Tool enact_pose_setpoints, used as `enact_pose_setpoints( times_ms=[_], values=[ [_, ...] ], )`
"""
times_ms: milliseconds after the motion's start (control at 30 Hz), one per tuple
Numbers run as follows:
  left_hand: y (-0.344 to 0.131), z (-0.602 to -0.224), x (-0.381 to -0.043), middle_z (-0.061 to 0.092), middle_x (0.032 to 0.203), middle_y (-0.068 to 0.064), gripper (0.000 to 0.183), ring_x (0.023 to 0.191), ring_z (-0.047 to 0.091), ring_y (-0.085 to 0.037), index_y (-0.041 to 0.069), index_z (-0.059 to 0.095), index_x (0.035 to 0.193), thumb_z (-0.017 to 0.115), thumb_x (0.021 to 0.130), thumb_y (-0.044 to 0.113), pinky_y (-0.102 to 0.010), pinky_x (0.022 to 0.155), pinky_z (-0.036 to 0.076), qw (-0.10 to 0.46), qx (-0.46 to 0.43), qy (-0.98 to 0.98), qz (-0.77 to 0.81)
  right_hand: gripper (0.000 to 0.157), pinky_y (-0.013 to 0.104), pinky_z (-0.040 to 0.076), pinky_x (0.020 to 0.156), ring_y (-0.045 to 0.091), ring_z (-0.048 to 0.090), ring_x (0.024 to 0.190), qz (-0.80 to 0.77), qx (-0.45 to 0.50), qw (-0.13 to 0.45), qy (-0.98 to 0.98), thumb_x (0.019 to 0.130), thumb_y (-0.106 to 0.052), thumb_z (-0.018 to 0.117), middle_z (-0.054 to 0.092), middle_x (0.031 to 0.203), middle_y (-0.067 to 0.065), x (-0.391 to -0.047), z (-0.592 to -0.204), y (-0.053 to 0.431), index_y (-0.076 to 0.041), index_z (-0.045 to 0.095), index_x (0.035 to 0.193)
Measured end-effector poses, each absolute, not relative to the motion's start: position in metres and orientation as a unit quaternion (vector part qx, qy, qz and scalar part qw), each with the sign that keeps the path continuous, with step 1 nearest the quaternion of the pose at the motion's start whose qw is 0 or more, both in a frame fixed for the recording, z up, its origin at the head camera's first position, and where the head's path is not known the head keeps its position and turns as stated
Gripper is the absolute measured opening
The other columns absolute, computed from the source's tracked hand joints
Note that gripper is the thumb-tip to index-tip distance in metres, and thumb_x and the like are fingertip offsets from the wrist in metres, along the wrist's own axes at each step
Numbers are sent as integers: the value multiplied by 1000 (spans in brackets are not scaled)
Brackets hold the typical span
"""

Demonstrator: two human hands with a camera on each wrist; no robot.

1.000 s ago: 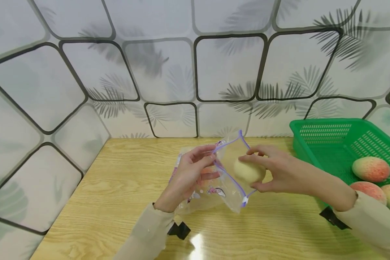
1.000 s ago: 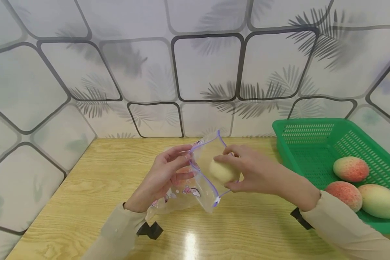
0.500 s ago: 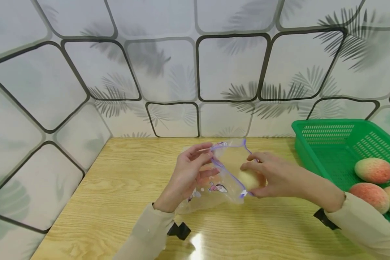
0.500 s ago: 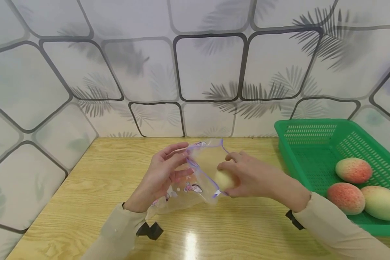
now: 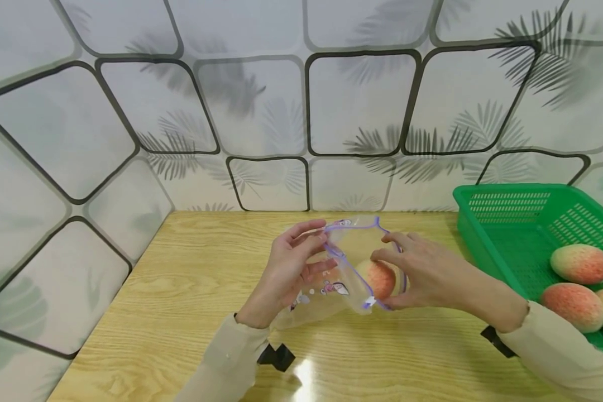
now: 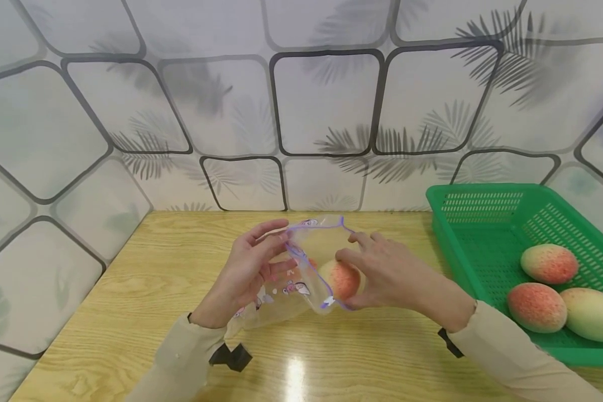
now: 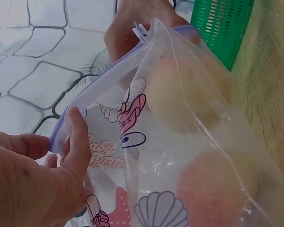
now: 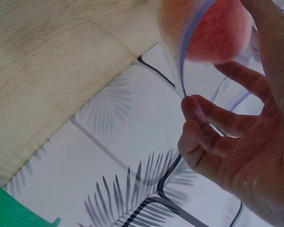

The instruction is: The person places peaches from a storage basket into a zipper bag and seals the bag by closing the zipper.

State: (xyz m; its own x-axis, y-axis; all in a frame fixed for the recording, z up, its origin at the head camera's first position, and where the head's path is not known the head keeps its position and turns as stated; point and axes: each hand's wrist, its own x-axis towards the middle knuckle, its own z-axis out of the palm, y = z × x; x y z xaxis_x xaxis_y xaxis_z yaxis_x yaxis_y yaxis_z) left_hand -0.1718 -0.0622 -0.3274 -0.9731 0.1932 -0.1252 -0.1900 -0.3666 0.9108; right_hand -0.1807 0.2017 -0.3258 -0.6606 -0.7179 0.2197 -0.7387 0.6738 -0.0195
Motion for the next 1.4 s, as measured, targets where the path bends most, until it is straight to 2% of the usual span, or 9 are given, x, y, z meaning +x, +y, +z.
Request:
enact_pose_setpoints(
  times_ms=[233,467,700,900,1067,1267,1400],
  values=[
    [-64,-326,-172,67,96,0,37,80,72,-11,2,56,138,59,101,3,-25,65,65,109,3,545,832,78,45,59,69,32,63,93,10,396,139,-908,61,-66,89,61,131,19,-178,-324,201,-21,70,122],
    [-64,-326,-171,66,98,0,33,85,71,-14,3,59,134,58,102,2,-28,68,66,103,5,543,833,100,48,60,69,37,62,100,-36,391,166,-905,52,-78,86,55,144,23,-177,-317,199,-21,65,131],
    [-66,-326,-169,65,99,0,30,86,70,-14,5,61,131,60,101,4,-29,69,66,102,5,559,823,102,46,59,69,36,61,102,-52,403,171,-897,51,-80,84,50,150,25,-171,-311,195,-23,64,133],
    [-69,-329,-166,63,99,0,31,76,70,-12,2,59,133,58,103,5,-30,72,66,124,24,580,804,102,42,55,67,31,57,96,-64,418,170,-890,53,-85,78,52,148,25,-166,-312,194,-25,64,134],
    [-68,-331,-166,63,99,0,33,74,69,-11,0,56,136,57,103,4,-30,74,66,131,31,585,800,89,43,57,72,31,58,98,-54,427,168,-887,61,-73,84,57,141,21,-170,-319,197,-21,66,132],
    [-65,-331,-167,63,103,0,33,75,68,-11,0,56,137,56,103,4,-31,77,66,131,30,582,802,55,44,60,79,30,63,100,7,467,181,-866,74,-37,92,66,126,13,-177,-321,205,-17,69,120],
    [-65,-332,-168,64,102,-1,32,76,70,-12,0,57,134,57,103,3,-31,75,66,118,22,577,808,42,38,61,73,26,66,103,46,463,173,-868,79,-24,89,68,123,9,-175,-312,213,-18,71,117]
  ],
)
